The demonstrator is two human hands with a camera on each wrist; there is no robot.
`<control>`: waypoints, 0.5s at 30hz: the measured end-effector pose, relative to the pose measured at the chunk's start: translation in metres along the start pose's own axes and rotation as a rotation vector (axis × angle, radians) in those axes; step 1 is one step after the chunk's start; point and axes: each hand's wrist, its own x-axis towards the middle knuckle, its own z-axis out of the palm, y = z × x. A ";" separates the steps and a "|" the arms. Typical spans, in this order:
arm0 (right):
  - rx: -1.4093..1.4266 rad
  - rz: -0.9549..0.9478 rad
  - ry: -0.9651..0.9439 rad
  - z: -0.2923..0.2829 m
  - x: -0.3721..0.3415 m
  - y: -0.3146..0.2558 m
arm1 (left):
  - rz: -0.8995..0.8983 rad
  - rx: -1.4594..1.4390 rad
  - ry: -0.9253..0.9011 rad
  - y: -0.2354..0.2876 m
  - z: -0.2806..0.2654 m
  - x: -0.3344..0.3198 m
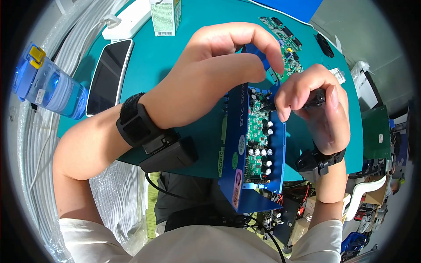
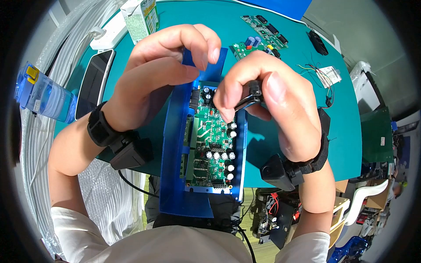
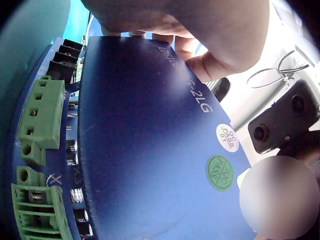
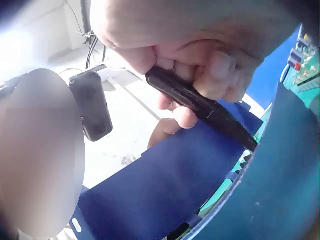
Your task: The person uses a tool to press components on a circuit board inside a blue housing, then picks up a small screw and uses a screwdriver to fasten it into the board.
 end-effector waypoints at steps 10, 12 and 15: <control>-0.027 -0.045 -0.014 -0.001 0.001 0.005 | -0.004 -0.016 0.005 0.000 0.001 0.000; -0.029 -0.106 0.017 0.003 0.003 0.011 | -0.006 -0.011 0.007 0.000 0.001 0.000; -0.032 -0.173 0.051 0.003 0.004 0.013 | -0.016 -0.013 0.013 0.000 0.001 0.000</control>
